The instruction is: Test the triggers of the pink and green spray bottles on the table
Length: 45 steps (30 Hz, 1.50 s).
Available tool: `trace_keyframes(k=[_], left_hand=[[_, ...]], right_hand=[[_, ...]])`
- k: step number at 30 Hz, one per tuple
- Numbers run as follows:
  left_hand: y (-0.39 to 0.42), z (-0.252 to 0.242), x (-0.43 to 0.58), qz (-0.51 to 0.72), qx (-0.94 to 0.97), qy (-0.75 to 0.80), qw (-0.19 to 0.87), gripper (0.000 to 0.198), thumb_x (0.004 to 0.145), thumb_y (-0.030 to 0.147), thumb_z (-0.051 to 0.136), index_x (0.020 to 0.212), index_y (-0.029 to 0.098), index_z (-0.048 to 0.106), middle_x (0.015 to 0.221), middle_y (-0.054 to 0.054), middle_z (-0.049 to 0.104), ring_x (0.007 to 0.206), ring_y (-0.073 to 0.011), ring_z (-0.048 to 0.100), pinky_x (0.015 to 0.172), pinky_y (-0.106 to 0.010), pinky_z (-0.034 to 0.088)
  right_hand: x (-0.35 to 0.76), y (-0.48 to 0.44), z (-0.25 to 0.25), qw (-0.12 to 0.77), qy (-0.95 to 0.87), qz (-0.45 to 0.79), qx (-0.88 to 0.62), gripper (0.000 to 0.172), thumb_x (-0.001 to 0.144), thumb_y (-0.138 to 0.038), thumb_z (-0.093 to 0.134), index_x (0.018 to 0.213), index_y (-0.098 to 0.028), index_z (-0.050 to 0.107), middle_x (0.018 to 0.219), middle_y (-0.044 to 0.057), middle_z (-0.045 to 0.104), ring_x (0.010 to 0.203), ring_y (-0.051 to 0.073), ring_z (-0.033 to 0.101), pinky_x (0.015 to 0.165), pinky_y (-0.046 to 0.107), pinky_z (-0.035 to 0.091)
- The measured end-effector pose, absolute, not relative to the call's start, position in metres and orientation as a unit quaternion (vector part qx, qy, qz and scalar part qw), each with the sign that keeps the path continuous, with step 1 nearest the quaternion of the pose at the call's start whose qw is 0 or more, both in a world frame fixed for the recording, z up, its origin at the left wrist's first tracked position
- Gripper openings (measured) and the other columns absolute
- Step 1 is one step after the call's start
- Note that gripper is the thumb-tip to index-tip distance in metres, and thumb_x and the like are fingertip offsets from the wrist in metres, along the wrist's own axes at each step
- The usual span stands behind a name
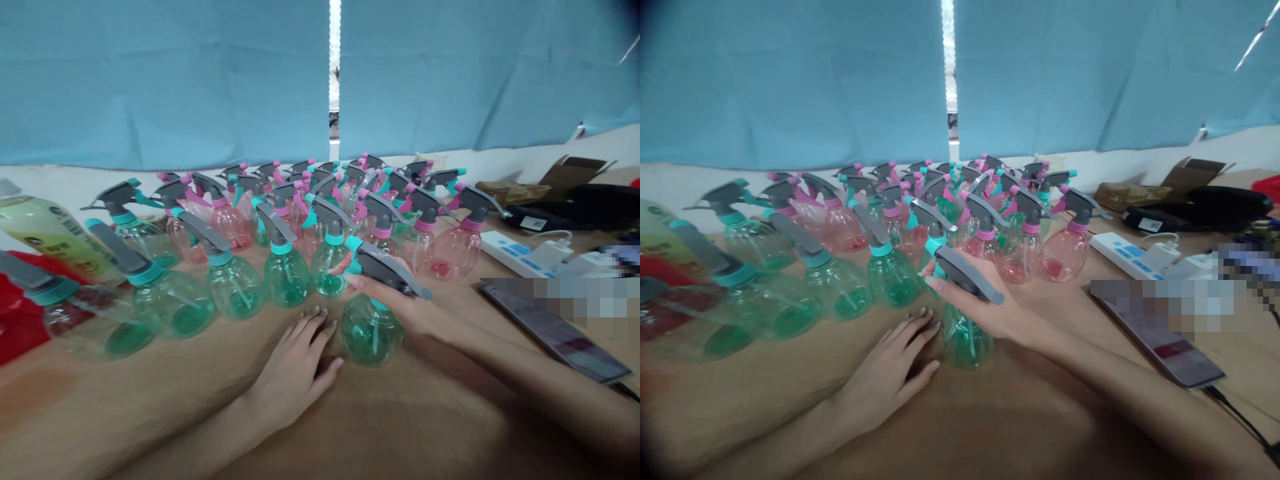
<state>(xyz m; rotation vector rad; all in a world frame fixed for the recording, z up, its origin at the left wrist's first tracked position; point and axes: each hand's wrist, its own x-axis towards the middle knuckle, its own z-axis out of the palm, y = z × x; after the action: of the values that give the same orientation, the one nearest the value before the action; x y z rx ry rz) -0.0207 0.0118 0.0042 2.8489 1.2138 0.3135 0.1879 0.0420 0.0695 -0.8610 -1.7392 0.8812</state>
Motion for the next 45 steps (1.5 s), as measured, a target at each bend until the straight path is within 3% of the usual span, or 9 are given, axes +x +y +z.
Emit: trace_keyframes(k=[4,15,23,28,34,37,40,45], left_hand=[[0.0108,0.0043,-0.0207,0.105,0.912,0.396,0.013,0.045,0.095,0.037,0.048,0.132,0.012,0.048,0.142,-0.016,0.046,0.131,-0.0303,0.040,0.104,-0.049,0.037],[0.0114,0.0016,-0.0213,0.113,0.912,0.393,0.006,0.046,0.096,0.039,0.047,0.133,0.012,0.048,0.142,-0.015,0.045,0.132,-0.0305,0.039,0.104,-0.049,0.037],[0.0110,0.0021,-0.0217,0.115,0.914,0.390,0.015,0.046,0.096,0.038,0.047,0.133,0.012,0.047,0.142,-0.017,0.045,0.133,-0.0308,0.039,0.104,-0.050,0.037],[0.0109,0.0033,-0.0216,0.112,0.913,0.391,0.017,0.046,0.096,0.039,0.046,0.133,0.012,0.047,0.142,-0.016,0.045,0.132,-0.0307,0.039,0.103,-0.050,0.038],[0.0110,0.0043,-0.0210,0.110,0.913,0.393,0.019,0.046,0.095,0.039,0.048,0.133,0.012,0.048,0.142,-0.016,0.045,0.133,-0.0310,0.039,0.105,-0.049,0.036],[0.0110,0.0038,-0.0209,0.103,0.913,0.394,0.019,0.047,0.096,0.038,0.048,0.134,0.011,0.046,0.143,-0.016,0.045,0.133,-0.0310,0.039,0.105,-0.050,0.036],[0.0106,0.0039,-0.0208,0.102,0.913,0.394,0.018,0.047,0.096,0.038,0.048,0.134,0.011,0.046,0.143,-0.016,0.045,0.133,-0.0305,0.039,0.105,-0.049,0.036],[0.0108,0.0047,-0.0208,0.108,0.913,0.392,0.019,0.046,0.096,0.039,0.047,0.132,0.012,0.048,0.142,-0.016,0.045,0.132,-0.0307,0.039,0.105,-0.050,0.036]], right_hand=[[0.1878,0.0419,0.0709,0.487,-0.722,0.342,-0.355,0.019,0.087,-0.044,0.056,0.083,-0.026,0.061,0.071,-0.002,0.054,0.064,0.013,0.050,0.059,0.028,0.039],[0.1891,0.0404,0.0743,0.476,-0.724,0.326,-0.377,0.029,0.086,-0.050,0.055,0.074,-0.025,0.061,0.065,-0.003,0.052,0.062,0.013,0.050,0.057,0.026,0.039],[0.1877,0.0447,0.0685,0.493,-0.712,0.385,-0.321,0.017,0.085,-0.041,0.061,0.095,-0.028,0.064,0.088,-0.001,0.062,0.077,0.016,0.055,0.075,0.031,0.044],[0.1894,0.0438,0.0646,0.480,-0.705,0.391,-0.346,0.021,0.086,-0.040,0.060,0.103,-0.028,0.063,0.072,-0.003,0.056,0.060,0.013,0.049,0.072,0.033,0.045],[0.1897,0.0416,0.0686,0.477,-0.698,0.409,-0.344,0.022,0.086,-0.038,0.060,0.105,-0.026,0.062,0.078,-0.002,0.056,0.071,0.015,0.053,0.075,0.032,0.044],[0.1900,0.0414,0.0698,0.478,-0.699,0.406,-0.343,0.021,0.085,-0.038,0.061,0.103,-0.026,0.062,0.082,-0.002,0.058,0.065,0.013,0.050,0.075,0.032,0.044],[0.1902,0.0417,0.0691,0.475,-0.702,0.402,-0.346,0.020,0.086,-0.038,0.061,0.102,-0.027,0.062,0.074,-0.003,0.054,0.060,0.013,0.047,0.076,0.034,0.044],[0.1895,0.0423,0.0664,0.477,-0.698,0.408,-0.345,0.022,0.085,-0.039,0.061,0.103,-0.027,0.063,0.078,-0.001,0.056,0.074,0.017,0.055,0.077,0.035,0.045]])
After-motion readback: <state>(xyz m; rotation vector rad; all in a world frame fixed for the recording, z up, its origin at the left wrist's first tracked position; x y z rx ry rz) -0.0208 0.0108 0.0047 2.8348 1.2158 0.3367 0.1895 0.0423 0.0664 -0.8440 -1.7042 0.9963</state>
